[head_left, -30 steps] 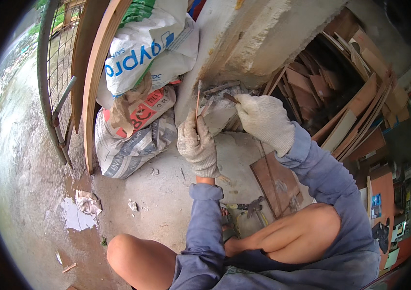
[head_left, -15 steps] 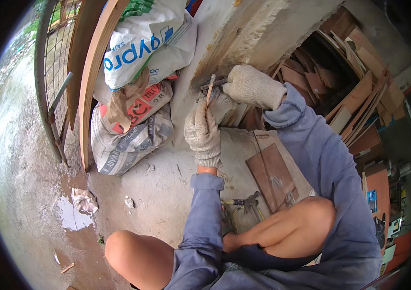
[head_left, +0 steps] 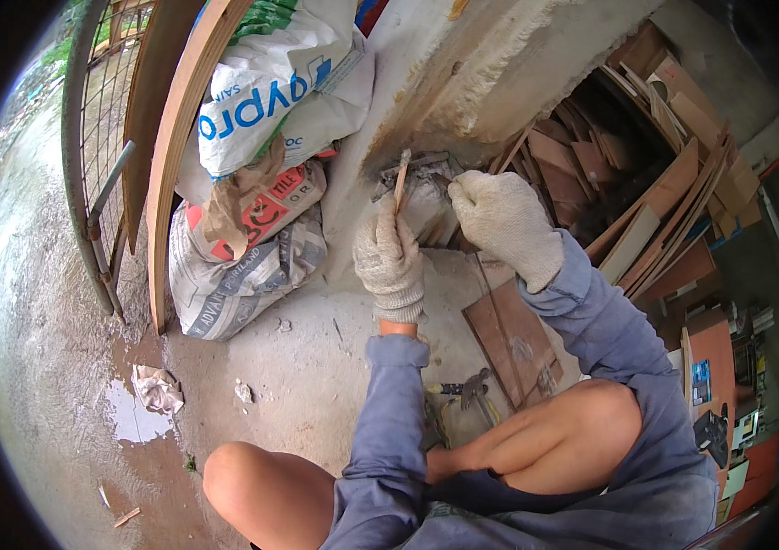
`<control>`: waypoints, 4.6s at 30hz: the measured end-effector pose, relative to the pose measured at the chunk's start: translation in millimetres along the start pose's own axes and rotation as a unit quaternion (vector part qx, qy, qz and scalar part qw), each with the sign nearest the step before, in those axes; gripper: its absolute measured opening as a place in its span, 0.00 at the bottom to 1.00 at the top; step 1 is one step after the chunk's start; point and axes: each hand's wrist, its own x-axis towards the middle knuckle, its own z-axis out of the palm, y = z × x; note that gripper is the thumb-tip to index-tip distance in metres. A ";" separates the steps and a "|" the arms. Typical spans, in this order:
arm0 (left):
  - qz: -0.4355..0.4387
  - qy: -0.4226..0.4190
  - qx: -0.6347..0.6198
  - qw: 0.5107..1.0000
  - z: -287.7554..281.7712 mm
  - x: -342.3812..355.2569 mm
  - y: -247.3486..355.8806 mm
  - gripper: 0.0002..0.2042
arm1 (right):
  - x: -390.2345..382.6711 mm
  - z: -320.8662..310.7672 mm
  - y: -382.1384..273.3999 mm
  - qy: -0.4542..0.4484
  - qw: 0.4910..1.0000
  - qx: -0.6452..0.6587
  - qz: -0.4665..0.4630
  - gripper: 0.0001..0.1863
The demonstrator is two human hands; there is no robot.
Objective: The person inserts wooden wedges into a gap in a concrete pillar and strikes them with a hammer. They handle small wooden pieces by hand while wearing gloves and use the tool repeatedly to adjust or chip the pillar structure.
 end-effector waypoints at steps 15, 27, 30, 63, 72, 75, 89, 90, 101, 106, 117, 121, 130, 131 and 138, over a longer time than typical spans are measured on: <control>-0.026 -0.011 0.002 1.000 -11.5 3.7 10.2 0.13 | 15.2 10.8 7.6 -0.092 0.986 -0.057 -0.128 0.07; 0.027 -0.032 -0.030 0.999 -7.0 20.4 -3.7 0.13 | 30.4 -1.9 20.3 -0.041 0.991 -0.056 -0.116 0.10; 0.046 -0.012 -0.008 0.999 -4.4 21.5 -3.6 0.13 | 1.5 -13.0 -8.0 0.008 0.995 0.086 0.059 0.13; -0.062 0.014 -0.072 0.995 -18.8 9.0 -0.6 0.13 | -4.5 21.5 3.3 0.057 0.996 -0.024 -0.071 0.04; -0.026 0.009 -0.046 0.999 -9.7 3.6 -0.1 0.12 | 19.8 11.7 -0.8 -0.020 0.997 -0.048 -0.062 0.09; -0.019 0.035 -0.045 0.998 -6.0 -1.2 0.5 0.13 | 30.7 0.5 15.4 -0.017 0.985 -0.066 -0.156 0.11; -0.031 -0.003 -0.031 0.999 -11.1 3.7 1.4 0.14 | 7.0 -8.9 -7.7 -0.017 0.998 -0.039 -0.050 0.06; -0.021 -0.001 -0.029 0.999 -9.9 3.9 2.2 0.14 | 5.1 -10.8 -4.4 0.004 0.999 -0.024 -0.028 0.06; -0.054 0.000 -0.045 0.998 -10.7 -1.5 3.5 0.14 | 8.1 5.1 14.4 -0.030 0.993 -0.079 -0.087 0.06; -0.028 0.024 -0.028 0.999 -14.1 5.2 -0.4 0.15 | -3.4 -8.5 1.7 0.004 0.996 -0.064 -0.060 0.04; -0.030 0.010 -0.055 0.998 -8.2 -4.5 1.7 0.14 | -2.3 20.5 9.9 0.023 0.994 -0.091 -0.053 0.05; -0.017 0.000 -0.053 0.998 -6.9 -3.2 -1.6 0.14 | -7.0 20.0 -0.4 -0.051 0.995 -0.081 -0.030 0.08; -0.013 -0.005 -0.042 0.999 -6.6 -1.2 2.3 0.14 | 7.7 -7.5 4.2 -0.009 0.999 0.028 0.035 0.13; -0.025 -0.002 -0.050 0.998 -8.6 -1.3 3.4 0.14 | 6.1 -7.7 3.3 0.002 0.999 0.032 0.028 0.14; -0.032 -0.004 -0.061 0.998 -10.5 4.2 3.6 0.13 | 5.1 7.9 2.3 -0.013 1.000 -0.004 0.008 0.11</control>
